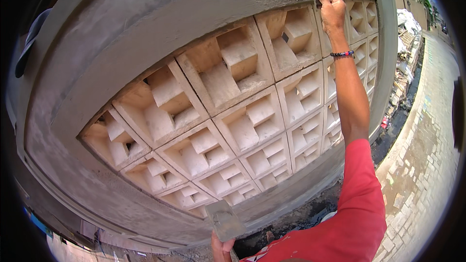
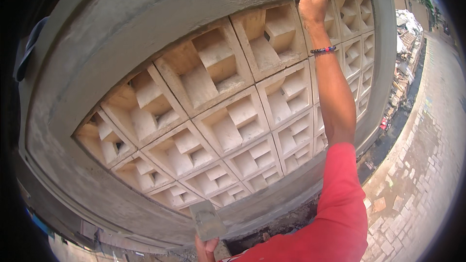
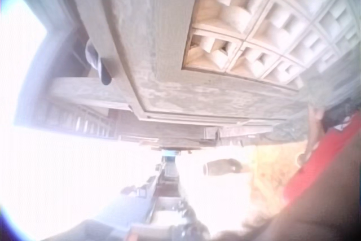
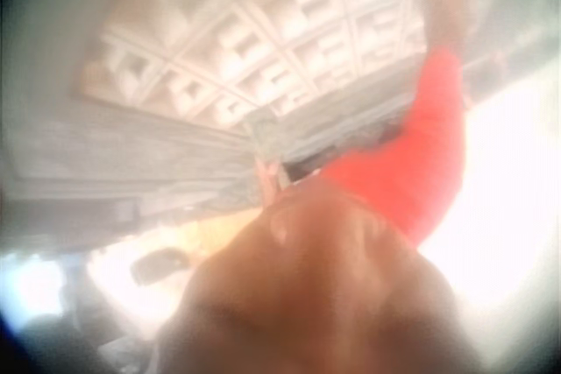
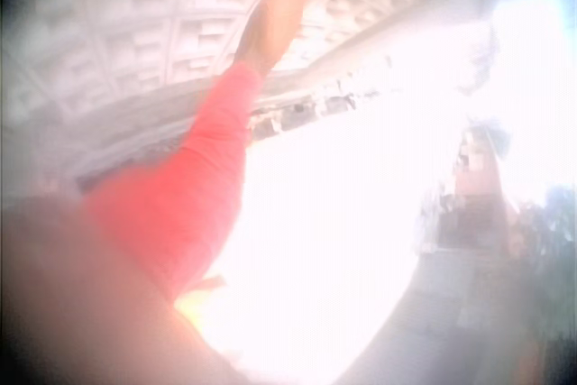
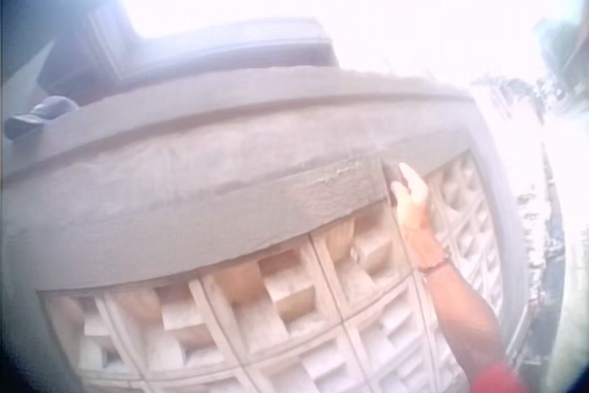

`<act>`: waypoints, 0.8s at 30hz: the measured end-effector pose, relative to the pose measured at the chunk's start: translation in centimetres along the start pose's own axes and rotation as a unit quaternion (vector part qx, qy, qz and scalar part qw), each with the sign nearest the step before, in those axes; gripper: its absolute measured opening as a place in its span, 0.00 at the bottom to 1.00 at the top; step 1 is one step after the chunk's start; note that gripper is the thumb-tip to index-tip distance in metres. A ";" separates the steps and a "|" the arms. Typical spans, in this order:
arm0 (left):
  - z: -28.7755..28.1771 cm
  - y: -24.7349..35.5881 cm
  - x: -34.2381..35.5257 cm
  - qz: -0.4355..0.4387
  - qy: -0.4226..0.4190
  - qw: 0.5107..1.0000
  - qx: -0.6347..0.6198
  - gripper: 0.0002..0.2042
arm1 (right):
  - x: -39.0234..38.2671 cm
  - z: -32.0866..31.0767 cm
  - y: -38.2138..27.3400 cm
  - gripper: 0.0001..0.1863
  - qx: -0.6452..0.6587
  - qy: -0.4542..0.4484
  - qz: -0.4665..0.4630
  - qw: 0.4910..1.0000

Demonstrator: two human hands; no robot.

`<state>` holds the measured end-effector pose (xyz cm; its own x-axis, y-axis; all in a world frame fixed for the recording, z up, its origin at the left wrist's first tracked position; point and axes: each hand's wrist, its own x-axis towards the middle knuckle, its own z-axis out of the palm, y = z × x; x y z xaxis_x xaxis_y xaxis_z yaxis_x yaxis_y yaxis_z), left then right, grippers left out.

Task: The person scoops cement from a bucket and applies it to a decorative ceiling using a trowel and a smaller finishing tool. They repeatedly smooth and shape the cement along the ceiling's grid pattern.

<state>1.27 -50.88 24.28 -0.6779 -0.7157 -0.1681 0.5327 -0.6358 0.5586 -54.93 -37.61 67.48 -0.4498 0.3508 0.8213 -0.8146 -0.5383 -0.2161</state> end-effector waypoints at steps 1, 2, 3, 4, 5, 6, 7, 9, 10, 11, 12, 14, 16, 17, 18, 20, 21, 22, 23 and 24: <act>0.0 0.0 -0.1 -0.002 0.007 1.000 -0.005 0.20 | 0.3 0.1 0.3 0.21 -0.025 -0.010 -0.008 1.000; -0.1 0.0 0.0 0.001 0.003 1.000 0.000 0.20 | 0.1 0.3 0.6 0.22 -0.080 -0.013 -0.027 0.996; -0.3 -0.1 0.1 0.006 0.001 1.000 0.005 0.19 | -0.9 1.5 0.4 0.22 -0.134 -0.017 -0.044 0.990; -0.3 -0.1 0.0 0.007 0.003 1.000 0.006 0.19 | -1.9 2.9 0.0 0.22 -0.188 -0.021 -0.061 0.980; -0.7 -0.5 0.7 -0.001 -0.005 1.000 0.003 0.19 | -3.2 4.2 -0.5 0.22 -0.209 -0.008 -0.104 0.972; -0.1 -0.6 1.2 -0.008 -0.006 1.000 0.001 0.18 | -4.6 5.5 -1.1 0.22 -0.226 0.009 -0.142 0.964; 0.4 -0.5 1.3 -0.013 -0.003 1.000 -0.001 0.18 | -6.5 7.3 -2.3 0.22 -0.209 -0.006 -0.172 0.963; 2.7 -0.1 1.3 -0.035 0.019 0.999 -0.027 0.14 | -10.9 10.9 -4.8 0.21 -0.184 -0.062 -0.209 0.959; 3.4 -0.1 1.4 -0.048 0.027 0.998 -0.042 0.13 | -12.8 12.1 -5.9 0.20 -0.177 -0.102 -0.219 0.954; 3.1 -0.3 1.5 -0.037 0.009 0.999 -0.029 0.14 | -14.5 13.0 -7.0 0.20 -0.136 -0.149 -0.231 0.952; 2.6 -0.3 1.9 -0.023 -0.010 1.000 -0.014 0.16 | -15.5 13.5 -7.6 0.19 -0.094 -0.193 -0.243 0.946; 1.6 -0.1 1.7 -0.017 -0.015 1.000 -0.015 0.17 | -14.9 12.4 -7.9 0.19 -0.070 -0.183 -0.197 0.961; 1.5 0.0 1.6 -0.036 0.000 0.998 -0.050 0.17 | -12.2 9.8 -7.8 0.20 -0.054 -0.128 -0.126 0.982; 1.4 0.1 1.6 -0.026 -0.002 0.999 -0.040 0.17 | -9.4 8.2 -6.9 0.20 -0.047 -0.075 -0.073 0.993; 1.5 0.2 1.7 -0.016 -0.007 0.999 -0.029 0.18 | -6.4 6.4 -5.8 0.20 -0.031 -0.028 -0.041 0.998; 0.8 0.3 1.1 0.009 0.001 1.000 -0.017 0.18 | -1.6 3.3 -2.2 0.19 -0.129 0.034 -0.117 0.984; 0.1 0.3 0.9 0.015 0.005 1.000 -0.015 0.18 | 0.3 2.0 -0.8 0.18 -0.212 0.068 -0.172 0.960; -0.1 0.3 1.0 0.014 -0.001 1.000 -0.015 0.18 | 2.1 0.9 0.4 0.18 -0.227 0.066 -0.173 0.956; -0.4 0.4 1.0 0.015 -0.005 1.000 -0.015 0.18 | 3.4 0.2 1.8 0.19 -0.240 0.063 -0.173 0.953; -0.6 0.4 1.1 0.013 -0.012 1.000 -0.020 0.18 | 3.5 0.6 1.8 0.19 -0.252 0.057 -0.171 0.951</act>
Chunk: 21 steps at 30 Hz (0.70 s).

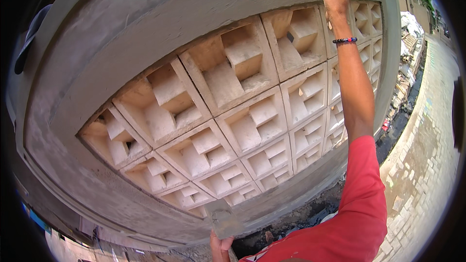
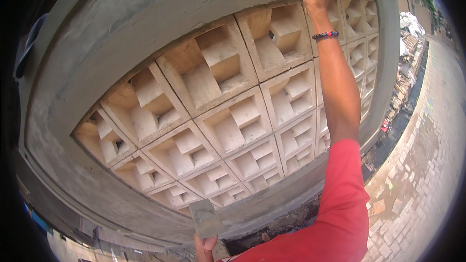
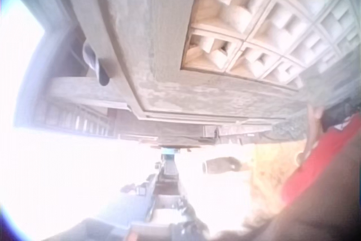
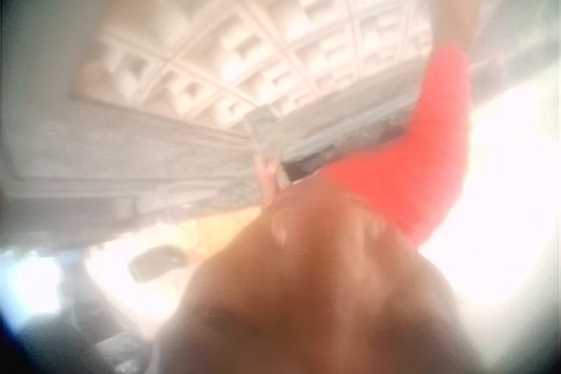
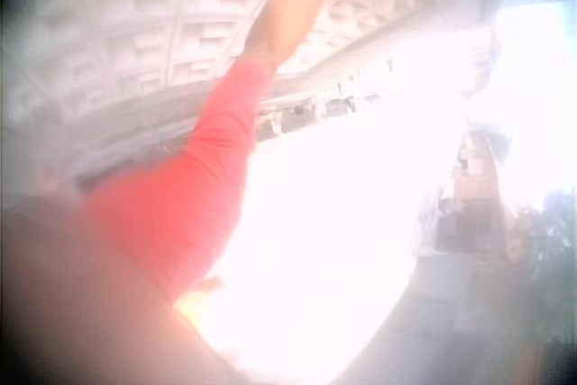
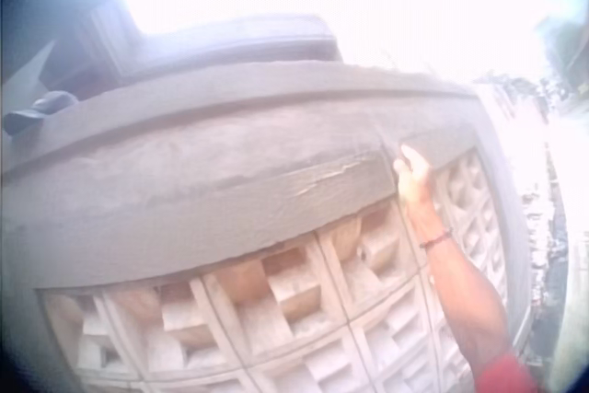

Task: The person scoops cement from a bucket and applies it to a decorative ceiling using a trowel and a smaller finishing tool. They repeatedly smooth and shape the cement along the ceiling's grid pattern.

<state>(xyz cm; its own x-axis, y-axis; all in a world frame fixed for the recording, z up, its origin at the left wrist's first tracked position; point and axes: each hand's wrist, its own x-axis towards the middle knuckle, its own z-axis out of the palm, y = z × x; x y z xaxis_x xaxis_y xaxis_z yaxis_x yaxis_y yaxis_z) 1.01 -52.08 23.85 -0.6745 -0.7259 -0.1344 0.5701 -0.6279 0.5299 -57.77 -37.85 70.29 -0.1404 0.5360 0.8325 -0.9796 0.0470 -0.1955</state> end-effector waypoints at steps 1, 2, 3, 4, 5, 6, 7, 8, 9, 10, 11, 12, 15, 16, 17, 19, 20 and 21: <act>-0.1 0.0 0.0 -0.002 -0.007 1.000 -0.005 0.18 | -0.3 0.4 -0.2 0.19 0.000 0.001 0.004 1.000; 0.0 0.0 0.0 -0.006 -0.001 1.000 0.003 0.18 | -0.6 0.9 -0.5 0.19 -0.001 0.003 0.008 1.000; 0.8 0.0 0.0 -0.008 0.007 1.000 0.008 0.18 | -1.0 1.5 -1.9 0.19 0.001 0.003 0.011 1.000; 1.4 0.0 0.0 -0.009 0.015 1.000 0.014 0.19 | -1.8 2.2 -3.7 0.19 0.029 -0.009 0.024 0.999; 1.5 -0.1 -0.1 -0.007 0.015 1.000 0.009 0.19 | -3.0 2.7 -6.4 0.20 0.058 -0.020 0.039 0.997; 1.5 -0.1 -0.1 -0.005 0.016 1.000 0.005 0.19 | -4.2 3.1 -9.2 0.20 0.088 -0.032 0.054 0.994; 1.4 -0.2 0.2 -0.007 0.013 1.000 0.001 0.19 | -5.0 3.0 -12.5 0.21 0.096 -0.055 0.074 0.991; 1.2 -0.2 0.2 -0.006 0.015 1.000 0.002 0.19 | -6.2 3.3 -15.4 0.21 0.106 -0.064 0.074 0.990; 1.1 -0.3 0.5 -0.011 0.012 1.000 0.002 0.19 | -6.9 3.3 -17.1 0.20 0.101 -0.081 0.044 0.991; 0.9 -0.4 0.6 -0.015 0.011 1.000 0.004 0.18 | -7.6 3.8 -18.3 0.20 0.097 -0.098 0.016 0.990; 0.7 -0.4 0.8 -0.024 0.003 1.000 -0.007 0.18 | -9.0 5.3 -18.8 0.20 0.096 -0.088 -0.030 0.991; 0.3 -0.4 1.0 -0.037 -0.005 0.999 -0.017 0.18 | -10.4 6.6 -19.2 0.20 0.092 -0.079 -0.079 0.990; 0.9 -0.4 0.1 -0.041 0.013 0.999 -0.027 0.18 | -14.3 7.4 -24.9 0.19 0.187 -0.168 -0.107 0.962; 1.6 -0.3 0.0 -0.039 0.020 0.999 -0.026 0.18 | -15.2 7.1 -26.0 0.19 0.237 -0.206 -0.117 0.942; 2.3 -0.4 -0.1 -0.037 0.026 0.999 -0.026 0.17 | -15.3 6.6 -26.2 0.19 0.254 -0.207 -0.128 0.936; 3.2 -0.2 -0.4 -0.033 0.034 0.999 -0.025 0.15 | -14.7 5.4 -26.3 0.19 0.291 -0.205 -0.150 0.922; 3.4 0.0 -0.6 -0.032 0.033 0.999 -0.026 0.15 | -13.3 4.5 -25.0 0.18 0.273 -0.183 -0.125 0.936; 3.6 0.0 -0.7 -0.032 0.029 0.999 -0.028 0.15 | -11.5 3.7 -23.2 0.18 0.271 -0.153 -0.056 0.949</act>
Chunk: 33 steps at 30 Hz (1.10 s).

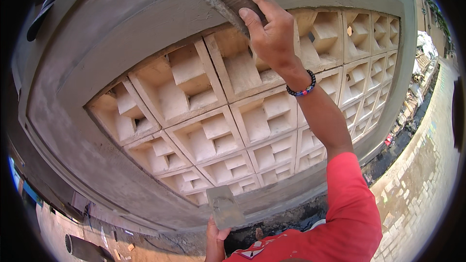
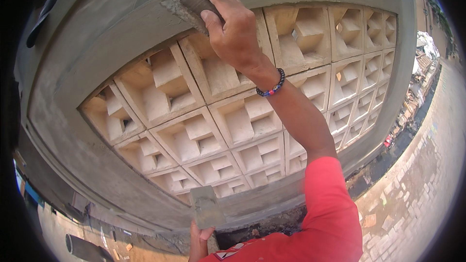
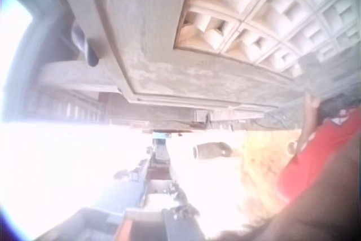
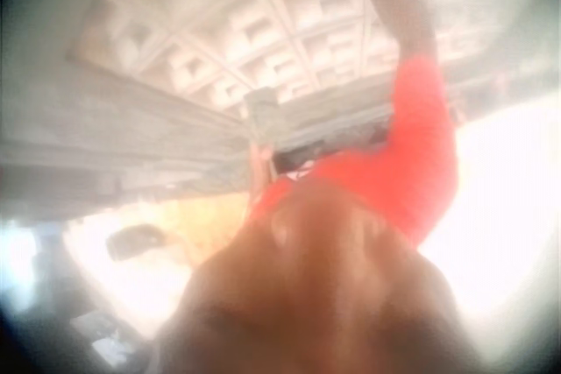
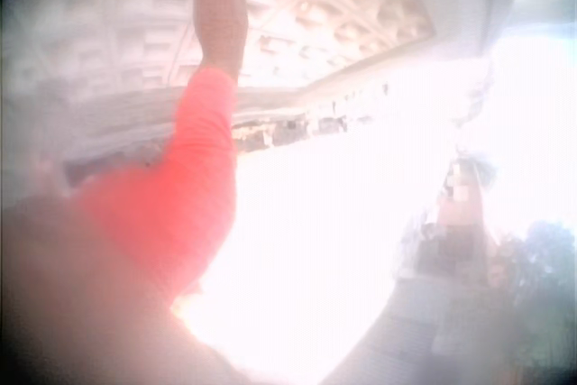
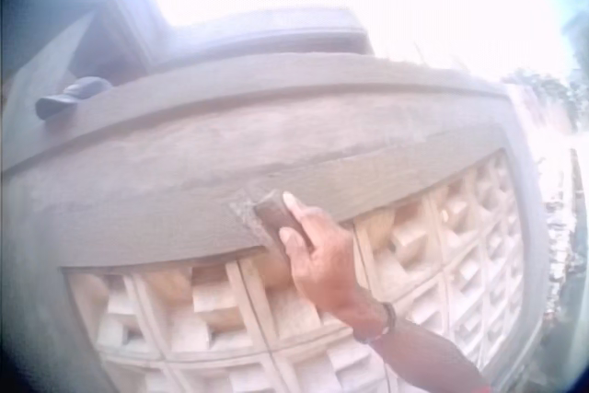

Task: The person scoops cement from a bucket and applies it to a decorative ceiling using a trowel and a smaller finishing tool. They repeatedly smooth and shape the cement along the ceiling's grid pattern.

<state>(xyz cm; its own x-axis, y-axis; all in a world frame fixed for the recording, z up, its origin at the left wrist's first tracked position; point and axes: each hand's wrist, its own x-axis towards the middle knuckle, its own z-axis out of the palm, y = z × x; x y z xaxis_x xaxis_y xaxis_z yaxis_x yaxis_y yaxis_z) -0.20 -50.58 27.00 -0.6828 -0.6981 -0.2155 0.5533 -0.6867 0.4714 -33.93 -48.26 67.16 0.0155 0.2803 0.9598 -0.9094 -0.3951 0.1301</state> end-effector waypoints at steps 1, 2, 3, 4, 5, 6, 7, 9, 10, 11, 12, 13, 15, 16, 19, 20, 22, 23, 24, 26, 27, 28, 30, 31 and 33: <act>0.0 0.1 -0.1 0.004 0.001 1.000 -0.003 0.15 | 0.9 -1.8 1.6 0.18 0.009 0.049 0.062 0.997; -0.4 0.3 -0.4 0.012 0.003 1.000 0.000 0.15 | 1.7 -3.9 3.6 0.19 -0.008 0.094 0.110 0.989; -1.0 0.4 -0.6 0.019 0.003 1.000 0.002 0.15 | 2.7 -5.6 4.4 0.19 -0.020 0.122 0.122 0.985; -1.5 0.5 -0.7 0.023 0.002 1.000 0.005 0.15 | 3.5 -7.4 6.6 0.20 -0.027 0.155 0.152 0.976; -2.0 0.7 -0.7 0.017 0.000 1.000 -0.003 0.15 | 3.9 -8.7 8.5 0.20 -0.045 0.164 0.158 0.973; -2.6 0.9 -0.6 0.008 -0.005 1.000 -0.010 0.15 | 4.1 -10.0 10.4 0.20 -0.066 0.173 0.162 0.969; -2.9 1.0 -0.4 -0.001 -0.011 1.000 -0.017 0.15 | 4.1 -10.9 12.0 0.20 -0.087 0.183 0.166 0.965; -2.5 0.9 -0.3 0.017 -0.008 0.999 0.031 0.15 | 3.6 -10.5 13.7 0.21 -0.140 0.189 0.155 0.959; -2.2 1.1 -0.4 0.023 -0.005 0.999 0.042 0.15 | 3.3 -9.0 12.3 0.21 -0.153 0.177 0.148 0.961; -1.9 1.2 -0.5 0.030 -0.003 0.998 0.052 0.16 | 2.7 -7.3 10.6 0.21 -0.166 0.165 0.139 0.962; -1.3 1.3 -0.6 0.028 -0.006 0.998 0.049 0.16 | 2.4 -5.4 8.8 0.21 -0.181 0.153 0.128 0.963; -1.0 1.4 -0.6 0.024 -0.011 0.999 0.048 0.16 | 2.0 -3.6 7.9 0.19 -0.166 0.133 0.101 0.972; -1.2 1.5 -1.1 0.036 -0.015 0.998 0.039 0.18 | 1.5 1.1 3.3 0.19 -0.132 0.098 0.095 0.982; -1.2 1.6 -1.1 0.040 -0.021 0.998 0.035 0.18 | 1.7 2.6 1.2 0.19 -0.136 0.074 0.078 0.985; -2.8 2.0 -1.5 0.041 -0.062 0.997 0.015 0.21 | 1.0 7.6 -3.4 0.19 -0.095 0.028 0.047 0.994; -3.4 2.0 -1.5 0.042 -0.053 0.998 0.012 0.21 | 0.2 9.3 -3.8 0.18 -0.103 0.019 0.032 0.994; -4.1 1.9 -1.3 0.044 -0.034 0.998 0.007 0.22 | -1.4 12.6 -5.0 0.18 -0.070 -0.020 0.000 0.997; -4.2 2.0 -1.2 0.047 -0.034 0.998 0.015 0.22 | -2.2 13.5 -6.2 0.18 -0.030 -0.050 -0.018 0.998; -4.3 2.1 -1.3 0.050 -0.032 0.998 0.024 0.22 | -3.1 14.0 -7.1 0.18 0.008 -0.077 -0.018 0.997; -4.4 2.6 -1.6 0.044 -0.034 0.998 0.020 0.21 | -4.4 14.2 -8.2 0.19 0.078 -0.127 -0.016 0.989; -4.1 2.7 -1.9 0.036 -0.039 0.999 0.005 0.21 | -4.0 13.2 -8.0 0.19 0.071 -0.097 -0.004 0.993; -4.0 2.8 -2.2 0.030 -0.041 0.999 -0.012 0.20 | -3.3 11.2 -7.6 0.19 0.067 -0.068 0.010 0.995; -4.2 3.2 -2.2 0.036 -0.031 0.999 0.013 0.19 | -2.4 6.6 -4.9 0.18 0.066 0.009 0.076 0.995; -4.3 3.3 -2.0 0.040 -0.025 0.999 0.026 0.18 | -1.9 4.3 -2.5 0.18 0.048 0.072 0.093 0.992; -4.1 3.4 -2.3 0.043 -0.016 0.999 0.001 0.17 | -0.8 -0.7 1.6 0.18 -0.022 0.141 0.146 0.979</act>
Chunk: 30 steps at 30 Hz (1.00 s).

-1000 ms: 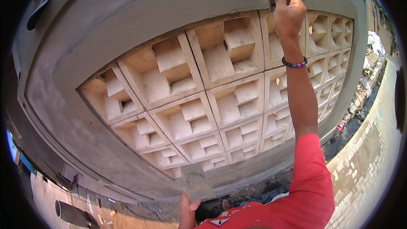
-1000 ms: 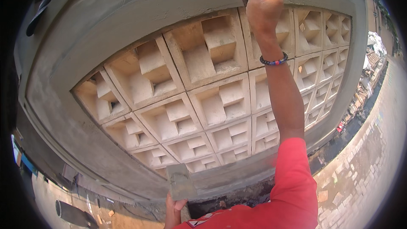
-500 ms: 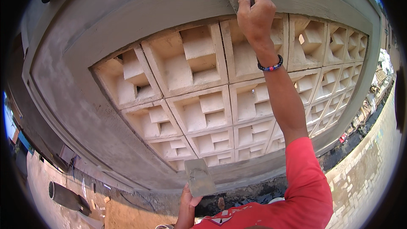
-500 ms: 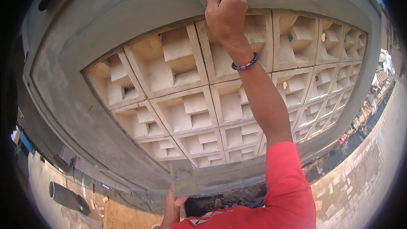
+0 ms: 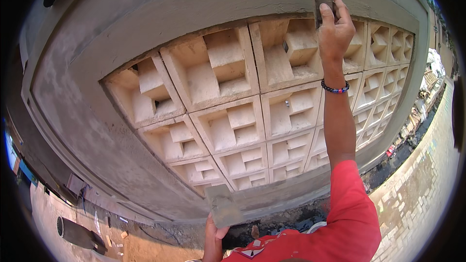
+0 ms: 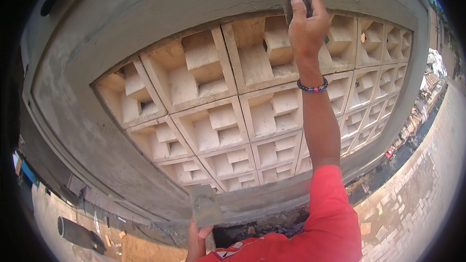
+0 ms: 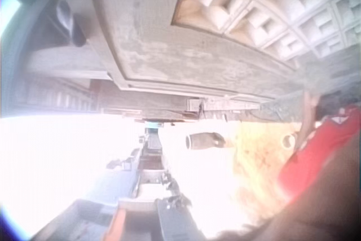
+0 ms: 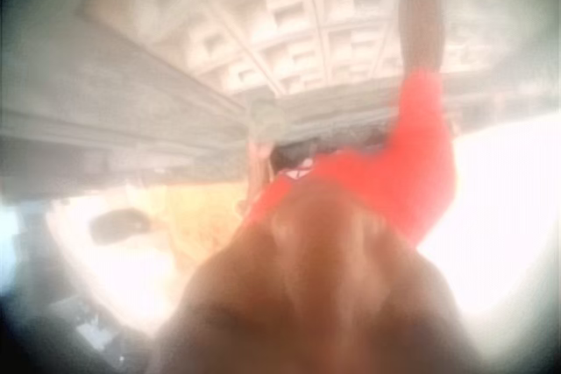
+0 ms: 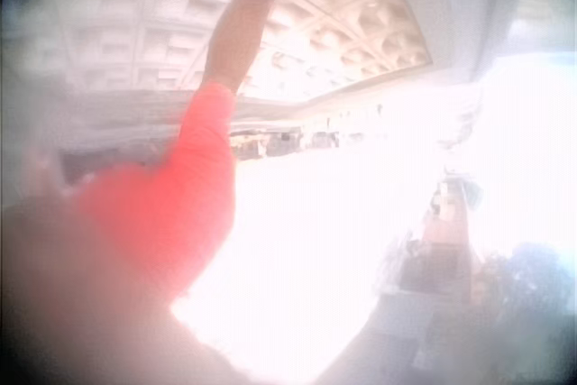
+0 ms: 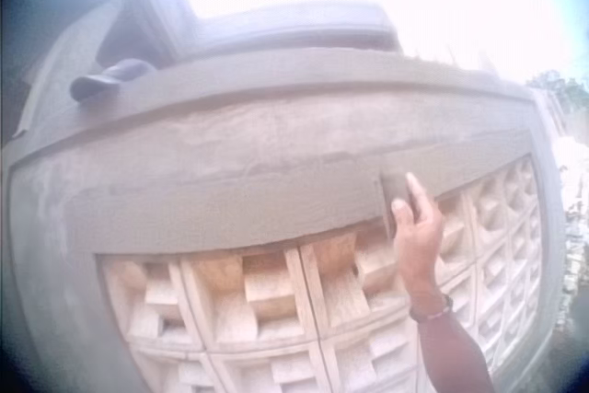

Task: The person scoops cement from a bucket and applies it to a decorative ceiling using a trowel and a smaller finishing tool. They repeatedly smooth and shape the cement along the ceiling's grid pattern.

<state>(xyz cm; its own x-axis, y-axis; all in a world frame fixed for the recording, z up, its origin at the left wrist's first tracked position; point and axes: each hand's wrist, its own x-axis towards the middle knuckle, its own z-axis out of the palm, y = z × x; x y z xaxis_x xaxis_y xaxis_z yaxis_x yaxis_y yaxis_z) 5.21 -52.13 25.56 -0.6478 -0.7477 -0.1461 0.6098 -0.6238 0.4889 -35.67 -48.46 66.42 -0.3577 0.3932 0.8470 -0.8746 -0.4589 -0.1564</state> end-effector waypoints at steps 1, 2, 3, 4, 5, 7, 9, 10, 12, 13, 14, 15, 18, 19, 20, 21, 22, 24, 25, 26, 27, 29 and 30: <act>0.0 0.0 -0.2 0.004 0.007 1.000 -0.013 0.16 | 1.7 -1.7 2.2 0.19 -0.023 0.023 0.019 0.999; -0.5 0.0 0.0 -0.003 0.007 1.000 -0.018 0.17 | 3.0 -3.1 4.0 0.19 -0.050 0.046 0.036 0.997; -1.4 0.1 0.4 -0.008 0.007 1.000 -0.023 0.19 | 3.6 -3.8 4.9 0.20 -0.051 0.049 0.054 0.996; -1.4 0.2 0.6 -0.015 0.006 0.999 -0.028 0.21 | 4.0 -4.2 5.6 0.20 -0.054 0.052 0.069 0.995; -1.4 0.1 0.6 -0.017 0.001 1.000 -0.017 0.19 | 4.1 -4.5 6.2 0.20 -0.055 0.055 0.084 0.993; 0.4 0.1 0.5 -0.018 -0.011 1.000 0.007 0.17 | 2.9 -3.2 5.8 0.20 -0.124 0.041 -0.012 0.991; 0.6 -0.1 0.5 -0.015 -0.004 1.000 0.022 0.17 | 0.1 -0.1 3.2 0.20 -0.094 0.012 -0.031 0.995; 0.9 -0.2 0.4 -0.014 -0.002 1.000 0.025 0.17 | -1.4 1.7 1.8 0.20 -0.082 -0.007 -0.057 0.995; 1.5 -0.3 0.5 -0.015 -0.001 1.000 0.025 0.17 | -4.6 5.2 -1.3 0.20 -0.058 -0.053 -0.098 0.992; 1.7 -0.4 0.6 -0.017 -0.003 1.000 0.023 0.17 | -6.1 6.8 -2.8 0.20 -0.044 -0.079 -0.114 0.989; 1.8 -0.5 0.8 -0.019 -0.004 1.000 0.016 0.17 | -7.6 8.2 -4.2 0.21 -0.029 -0.113 -0.119 0.986; 1.6 -0.6 0.8 -0.018 -0.001 1.000 0.009 0.17 | -9.2 9.4 -5.6 0.21 0.010 -0.171 -0.108 0.979; 1.3 -0.9 1.0 -0.008 0.014 1.000 -0.006 0.15 | -11.1 9.4 -8.0 0.22 0.150 -0.279 -0.009 0.948; 1.0 -1.0 1.1 -0.003 0.022 1.000 -0.009 0.15 | -11.0 9.0 -8.0 0.22 0.201 -0.301 0.036 0.932; 0.2 -1.1 1.1 -0.002 0.019 1.000 -0.014 0.16 | -10.4 8.1 -6.9 0.22 0.236 -0.284 0.066 0.927; -1.1 -1.2 0.9 0.004 0.019 1.000 -0.021 0.16 | -9.0 6.6 -6.6 0.22 0.307 -0.263 0.159 0.901; -1.9 -1.3 1.0 0.006 0.017 0.999 -0.028 0.17 | -7.0 4.5 -6.1 0.21 0.370 -0.237 0.247 0.864; -1.6 -1.5 1.2 0.014 0.029 0.999 -0.003 0.17 | -2.6 -0.2 -2.6 0.21 0.397 -0.155 0.271 0.863; -1.2 -1.5 1.3 0.021 0.036 0.999 0.010 0.17 | -0.3 -2.7 -0.1 0.19 0.393 -0.114 0.242 0.880; -1.0 -1.5 1.3 0.016 0.038 0.999 0.008 0.17 | 1.9 -5.2 2.2 0.19 0.385 -0.078 0.241 0.887; -0.6 -1.6 1.6 0.007 0.037 0.999 0.006 0.17 | 4.4 -7.9 4.3 0.19 0.373 -0.032 0.249 0.893; -0.3 -2.1 2.0 -0.001 0.037 0.999 0.007 0.18 | 9.0 -12.9 8.8 0.19 0.363 0.040 0.257 0.895; -0.4 -2.4 2.2 -0.002 0.040 0.999 0.011 0.19 | 10.5 -14.4 10.1 0.20 0.361 0.067 0.257 0.894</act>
<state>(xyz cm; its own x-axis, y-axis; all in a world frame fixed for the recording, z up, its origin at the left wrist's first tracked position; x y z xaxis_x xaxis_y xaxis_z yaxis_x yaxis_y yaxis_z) 2.53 -52.33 23.73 -0.6113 -0.7613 -0.2160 0.5961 -0.6226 0.5070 -52.97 -37.45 66.44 -0.7302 0.0523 0.6812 -0.1614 -0.9821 -0.0976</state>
